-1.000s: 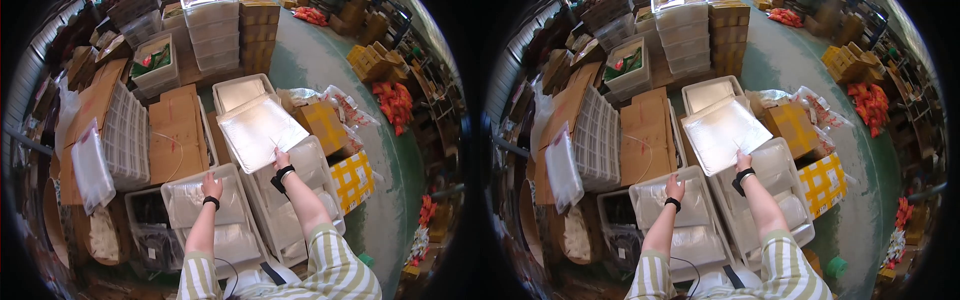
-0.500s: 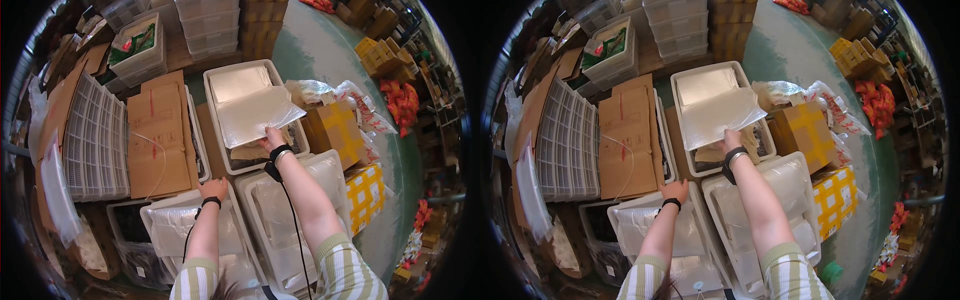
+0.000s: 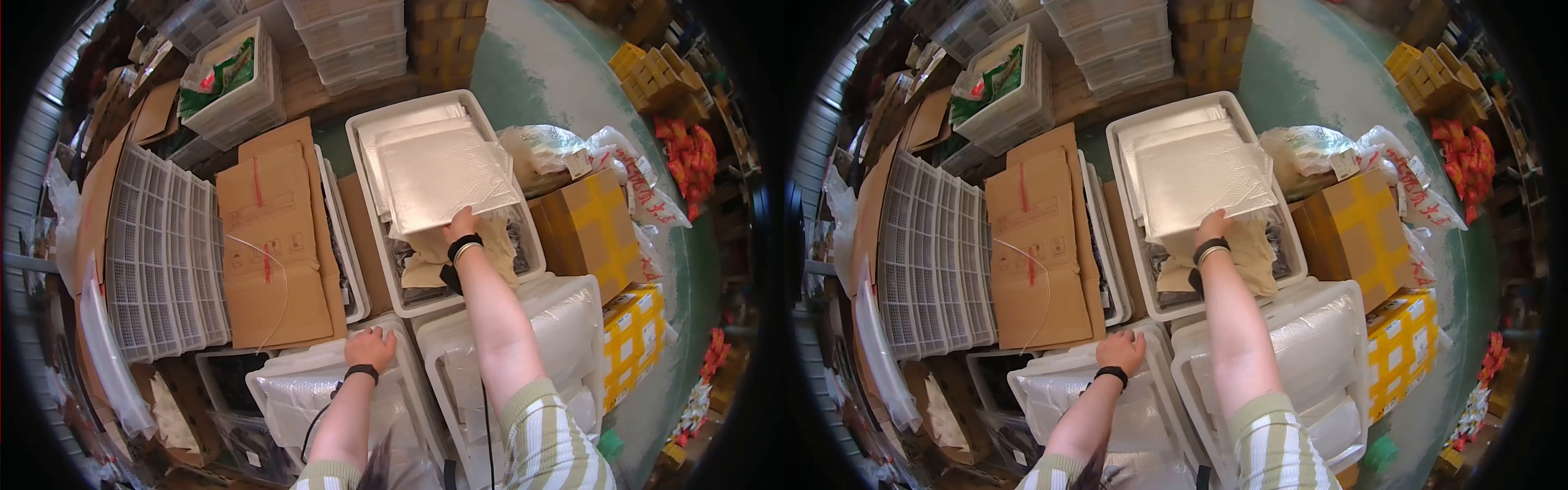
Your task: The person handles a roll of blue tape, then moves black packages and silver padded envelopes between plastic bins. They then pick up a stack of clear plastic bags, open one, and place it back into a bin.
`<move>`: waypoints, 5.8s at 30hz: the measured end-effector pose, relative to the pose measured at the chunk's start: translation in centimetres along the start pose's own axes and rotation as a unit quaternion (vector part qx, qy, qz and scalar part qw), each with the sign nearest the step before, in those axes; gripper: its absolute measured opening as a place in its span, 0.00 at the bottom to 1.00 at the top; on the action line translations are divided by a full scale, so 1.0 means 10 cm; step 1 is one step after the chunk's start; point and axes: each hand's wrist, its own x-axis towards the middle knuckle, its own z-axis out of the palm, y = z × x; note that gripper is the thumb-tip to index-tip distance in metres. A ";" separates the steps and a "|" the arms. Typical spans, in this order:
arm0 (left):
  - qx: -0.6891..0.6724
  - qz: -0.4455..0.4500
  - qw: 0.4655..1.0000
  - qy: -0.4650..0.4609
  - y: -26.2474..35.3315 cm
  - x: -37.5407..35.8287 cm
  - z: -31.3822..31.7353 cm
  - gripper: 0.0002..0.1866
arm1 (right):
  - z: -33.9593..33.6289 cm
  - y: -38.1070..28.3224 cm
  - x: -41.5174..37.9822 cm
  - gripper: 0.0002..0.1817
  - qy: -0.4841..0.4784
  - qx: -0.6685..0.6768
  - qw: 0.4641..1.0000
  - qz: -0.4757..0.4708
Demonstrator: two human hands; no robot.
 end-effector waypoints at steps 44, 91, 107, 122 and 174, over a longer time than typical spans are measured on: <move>-0.014 -0.005 1.000 -0.003 -0.02 -0.01 0.08 0.21 | 0.07 -0.04 -0.72 0.25 -0.175 -0.618 0.685 -0.344; -0.552 0.150 0.818 0.060 0.70 -4.55 -0.97 0.06 | -6.11 -1.74 -5.57 0.09 -0.026 -0.291 0.927 -0.234; -0.539 -0.030 0.802 0.255 -0.33 -5.48 -0.91 0.07 | -5.04 -1.96 -5.29 0.09 -0.257 -0.422 0.823 -0.280; -0.534 -0.091 0.791 0.284 -0.55 -5.72 -0.79 0.06 | -4.69 -1.93 -5.35 0.13 -0.246 -0.524 0.709 -0.403; -0.399 0.116 0.900 0.130 0.34 -4.69 -0.63 0.08 | -6.23 -1.86 -5.31 0.14 0.047 -0.510 0.801 -0.310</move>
